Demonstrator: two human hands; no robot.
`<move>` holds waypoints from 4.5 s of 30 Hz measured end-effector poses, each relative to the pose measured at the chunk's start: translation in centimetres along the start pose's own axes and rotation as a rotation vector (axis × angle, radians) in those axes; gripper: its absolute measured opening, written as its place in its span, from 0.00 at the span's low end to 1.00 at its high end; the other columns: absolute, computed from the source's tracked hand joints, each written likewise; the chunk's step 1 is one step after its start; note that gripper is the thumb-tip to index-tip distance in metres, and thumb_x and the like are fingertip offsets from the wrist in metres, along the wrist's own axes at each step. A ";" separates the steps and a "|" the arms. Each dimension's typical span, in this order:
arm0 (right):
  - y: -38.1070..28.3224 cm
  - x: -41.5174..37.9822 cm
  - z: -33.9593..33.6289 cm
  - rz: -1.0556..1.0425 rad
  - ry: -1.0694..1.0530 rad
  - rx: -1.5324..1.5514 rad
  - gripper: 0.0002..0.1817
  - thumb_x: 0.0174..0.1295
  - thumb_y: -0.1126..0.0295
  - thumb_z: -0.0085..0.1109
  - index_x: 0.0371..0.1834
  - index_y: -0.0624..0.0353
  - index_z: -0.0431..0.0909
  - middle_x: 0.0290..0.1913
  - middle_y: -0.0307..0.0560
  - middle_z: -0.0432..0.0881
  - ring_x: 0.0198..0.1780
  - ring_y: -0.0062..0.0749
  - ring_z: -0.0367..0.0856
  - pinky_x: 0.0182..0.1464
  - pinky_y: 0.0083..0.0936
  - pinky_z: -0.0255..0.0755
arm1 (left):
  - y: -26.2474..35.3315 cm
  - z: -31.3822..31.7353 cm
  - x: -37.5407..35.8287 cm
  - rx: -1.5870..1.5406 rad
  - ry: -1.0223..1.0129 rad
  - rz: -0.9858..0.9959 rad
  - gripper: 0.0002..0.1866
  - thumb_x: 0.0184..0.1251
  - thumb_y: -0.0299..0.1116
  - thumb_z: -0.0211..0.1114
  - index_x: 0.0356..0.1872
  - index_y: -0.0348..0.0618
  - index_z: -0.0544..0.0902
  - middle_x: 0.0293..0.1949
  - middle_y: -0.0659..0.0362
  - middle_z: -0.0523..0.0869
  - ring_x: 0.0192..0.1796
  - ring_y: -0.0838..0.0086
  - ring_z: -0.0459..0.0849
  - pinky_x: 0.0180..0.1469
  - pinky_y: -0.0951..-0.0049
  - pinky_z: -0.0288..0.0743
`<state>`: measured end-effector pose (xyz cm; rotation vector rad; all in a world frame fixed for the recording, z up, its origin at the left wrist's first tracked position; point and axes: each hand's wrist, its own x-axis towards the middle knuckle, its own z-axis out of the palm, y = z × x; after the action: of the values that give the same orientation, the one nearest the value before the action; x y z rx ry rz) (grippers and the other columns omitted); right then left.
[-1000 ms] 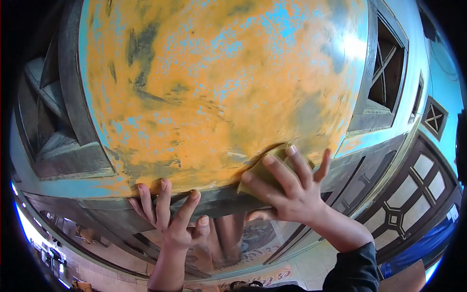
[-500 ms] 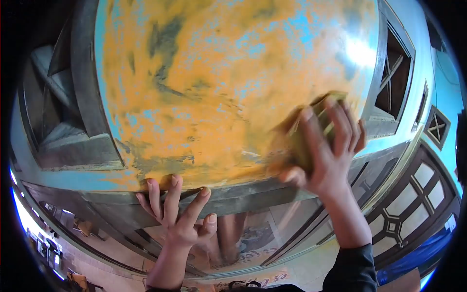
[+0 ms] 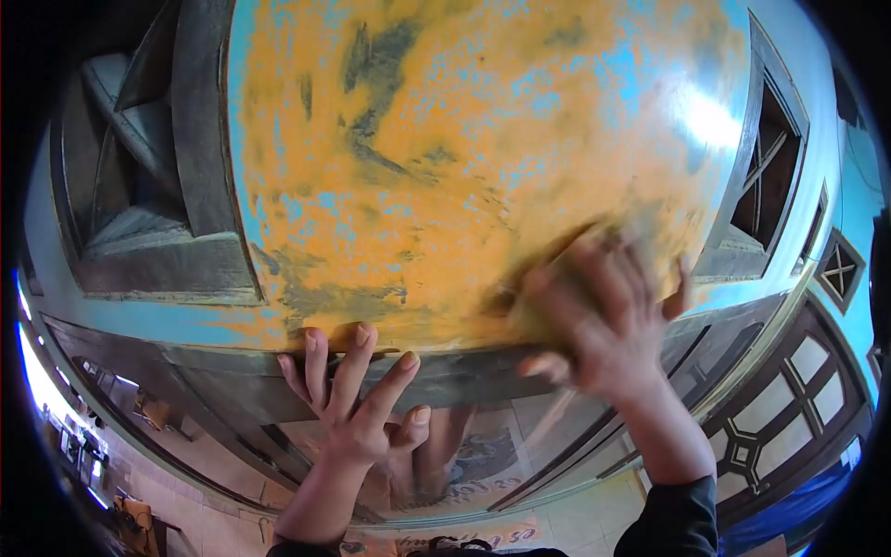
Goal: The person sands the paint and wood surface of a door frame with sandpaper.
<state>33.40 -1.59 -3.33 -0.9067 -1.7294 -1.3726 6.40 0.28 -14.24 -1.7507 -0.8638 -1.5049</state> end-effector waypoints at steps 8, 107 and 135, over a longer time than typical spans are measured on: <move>-1.3 0.0 0.3 -0.165 -0.054 0.022 0.39 0.69 0.24 0.35 0.65 0.35 0.81 0.70 0.48 0.75 0.75 0.50 0.69 0.80 0.59 0.35 | -0.1 0.2 -0.2 -0.065 0.026 -0.013 0.26 0.77 0.60 0.48 0.63 0.62 0.84 0.70 0.55 0.80 0.82 0.48 0.59 0.82 0.40 0.31; 6.9 10.1 -3.9 -0.117 0.078 0.145 0.40 0.62 0.59 0.68 0.78 0.46 0.62 0.75 0.38 0.73 0.80 0.42 0.64 0.81 0.64 0.39 | 2.9 -2.9 18.9 0.202 -0.234 0.595 0.29 0.69 0.50 0.58 0.67 0.46 0.79 0.70 0.56 0.78 0.76 0.62 0.70 0.77 0.49 0.58; 10.2 7.3 -2.8 0.008 0.244 0.336 0.42 0.69 0.49 0.57 0.82 0.56 0.57 0.78 0.53 0.67 0.80 0.54 0.62 0.81 0.56 0.44 | -2.2 -2.8 34.3 0.397 0.042 0.575 0.38 0.73 0.66 0.54 0.78 0.60 0.68 0.81 0.54 0.61 0.83 0.52 0.56 0.82 0.46 0.49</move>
<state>39.09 -1.92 8.14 -0.5361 -1.6965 -1.0913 7.06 1.32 20.26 -1.4915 -0.5239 -0.9163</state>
